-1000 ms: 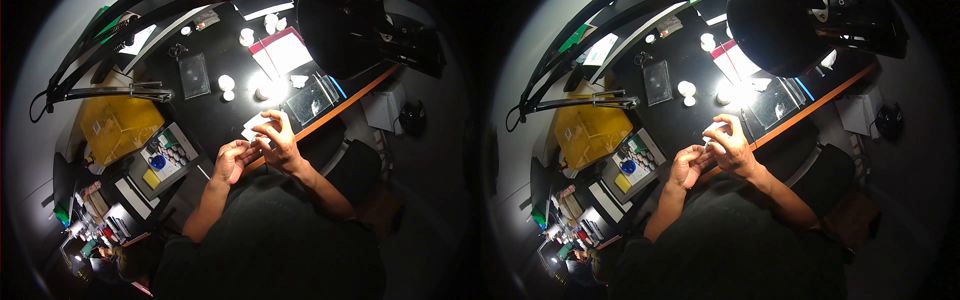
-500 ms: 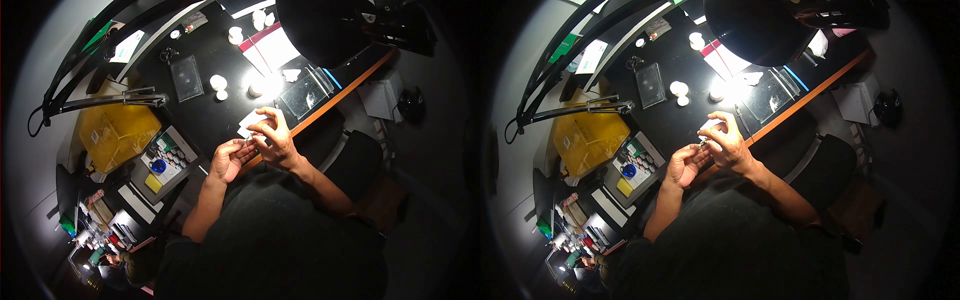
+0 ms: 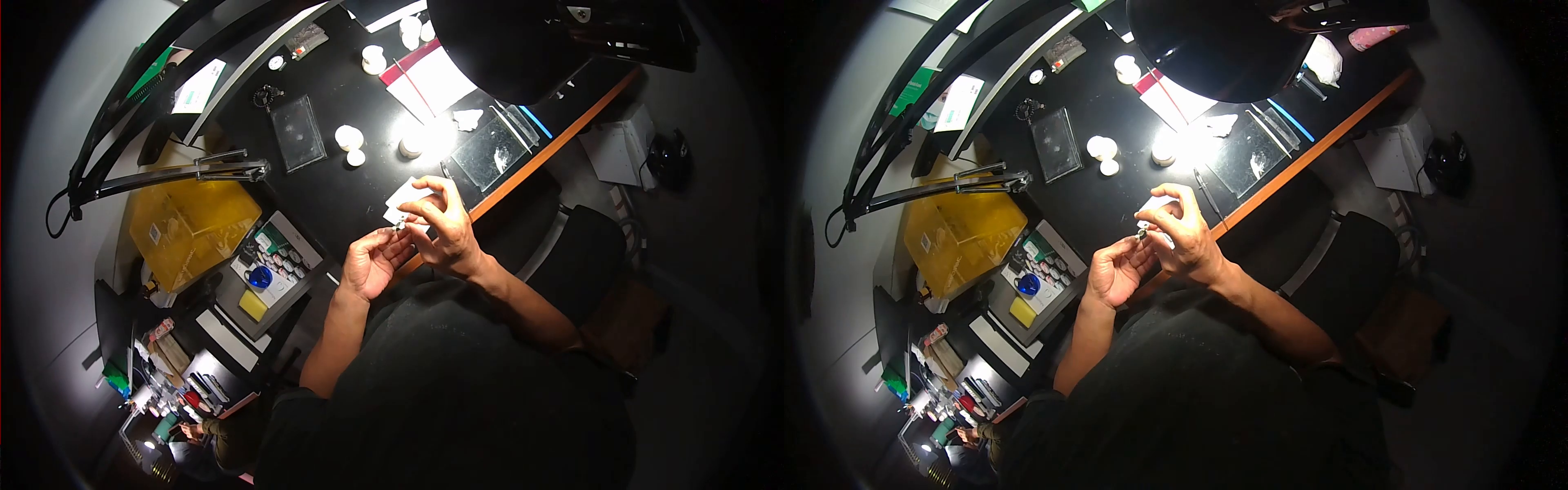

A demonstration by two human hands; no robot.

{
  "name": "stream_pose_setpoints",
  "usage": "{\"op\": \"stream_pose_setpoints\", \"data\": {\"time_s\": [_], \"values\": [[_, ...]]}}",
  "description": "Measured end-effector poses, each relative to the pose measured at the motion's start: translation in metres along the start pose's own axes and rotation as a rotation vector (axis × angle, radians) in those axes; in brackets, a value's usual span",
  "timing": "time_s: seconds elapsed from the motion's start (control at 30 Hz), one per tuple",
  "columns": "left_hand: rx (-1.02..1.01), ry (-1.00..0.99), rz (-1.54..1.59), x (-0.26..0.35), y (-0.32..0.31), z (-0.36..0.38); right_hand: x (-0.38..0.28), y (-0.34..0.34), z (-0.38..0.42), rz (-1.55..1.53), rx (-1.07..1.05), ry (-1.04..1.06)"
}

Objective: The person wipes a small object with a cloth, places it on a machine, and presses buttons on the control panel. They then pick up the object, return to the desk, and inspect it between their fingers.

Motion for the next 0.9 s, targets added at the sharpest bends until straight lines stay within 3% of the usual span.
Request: {"op": "stream_pose_setpoints", "data": {"time_s": [0.23,0.9], "values": [[0.017,-0.147,-0.238,0.008,0.000,-0.001,0.002,-0.001,-0.002,0.012,0.006,-0.054],[0.019,-0.138,-0.296,0.004,0.005,-0.007,0.021,0.001,0.004,-0.110,0.054,-0.203]]}}
Point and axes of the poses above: each hand's wrist, its own z-axis away from the middle knuckle, its own y-axis out of the back of the hand, x = y × z, the point moved 8 cm from there along -z, towards the middle knuckle, and after that the axes turned 3 degrees about -z, right-handed, at the moved point
